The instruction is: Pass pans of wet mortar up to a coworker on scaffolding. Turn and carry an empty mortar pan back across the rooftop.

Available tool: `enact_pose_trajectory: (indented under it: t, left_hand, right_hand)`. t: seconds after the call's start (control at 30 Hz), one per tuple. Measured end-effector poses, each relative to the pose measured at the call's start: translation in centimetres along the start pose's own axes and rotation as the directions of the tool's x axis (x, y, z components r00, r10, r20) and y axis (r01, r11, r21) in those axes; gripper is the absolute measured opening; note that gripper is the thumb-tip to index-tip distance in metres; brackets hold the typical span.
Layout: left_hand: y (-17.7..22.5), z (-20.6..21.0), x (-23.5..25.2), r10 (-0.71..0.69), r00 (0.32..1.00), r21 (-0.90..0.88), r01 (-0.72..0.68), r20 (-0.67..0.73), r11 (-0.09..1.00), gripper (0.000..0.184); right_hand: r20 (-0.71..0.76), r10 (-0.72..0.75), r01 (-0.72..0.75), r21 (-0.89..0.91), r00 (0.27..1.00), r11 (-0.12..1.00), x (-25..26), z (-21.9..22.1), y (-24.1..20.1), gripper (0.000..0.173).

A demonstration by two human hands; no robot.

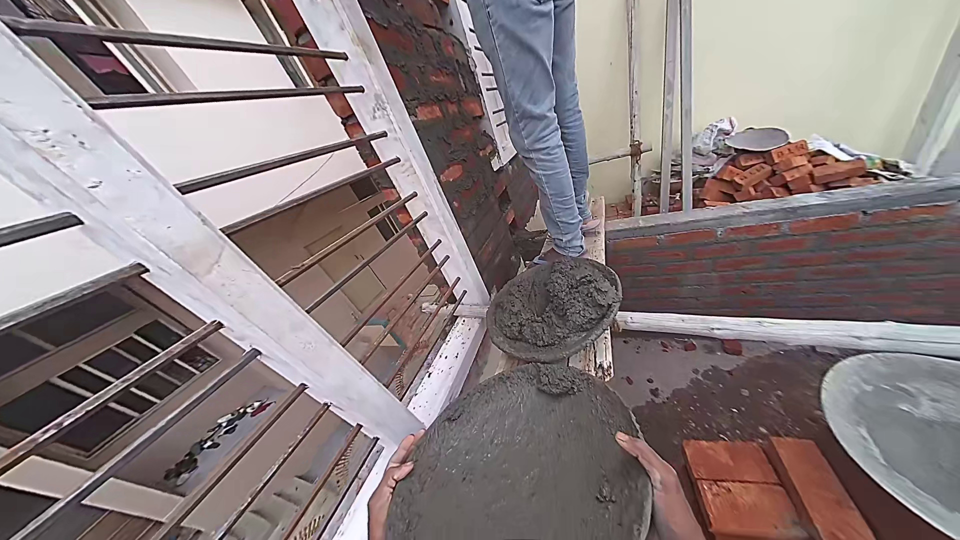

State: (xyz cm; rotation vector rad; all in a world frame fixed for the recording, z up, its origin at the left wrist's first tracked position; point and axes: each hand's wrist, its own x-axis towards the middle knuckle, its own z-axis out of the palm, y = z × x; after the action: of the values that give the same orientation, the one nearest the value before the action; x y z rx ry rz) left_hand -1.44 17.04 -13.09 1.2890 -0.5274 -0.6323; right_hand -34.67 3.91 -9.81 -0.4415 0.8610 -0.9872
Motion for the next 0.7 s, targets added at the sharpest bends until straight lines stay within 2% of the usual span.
enact_pose_trajectory:
  t: [0.23,0.33,0.4,0.57,0.7]
  left_hand:
    - [0.4,-0.7,0.0,-0.016,0.998,0.063,0.012,0.056,0.998,0.05]
    - [1.3,-0.8,-0.2,-0.079,0.991,0.102,0.068,0.105,0.992,0.052]
    - [1.5,-1.0,0.0,-0.111,0.985,0.063,0.103,0.131,0.993,0.052]
    - [0.7,-1.7,0.5,-0.029,0.977,-0.02,0.034,0.211,0.999,0.048]
    - [0.5,-2.3,1.0,-0.012,0.957,-0.092,0.04,0.288,0.995,0.043]
  right_hand:
    - [0.049,0.05,-0.05,0.011,0.998,0.999,0.4,-0.5,0.3,0.027]
    - [0.053,0.072,-0.072,-0.001,0.996,0.997,0.2,-0.3,-0.1,0.029]
    - [0.063,0.076,-0.075,-0.008,0.995,0.997,0.2,-0.4,-0.1,0.03]
    - [0.105,0.079,-0.078,-0.007,0.991,0.997,0.4,-0.5,0.1,0.032]
    - [0.128,0.084,-0.087,0.013,0.988,0.996,0.4,-0.4,0.0,0.031]
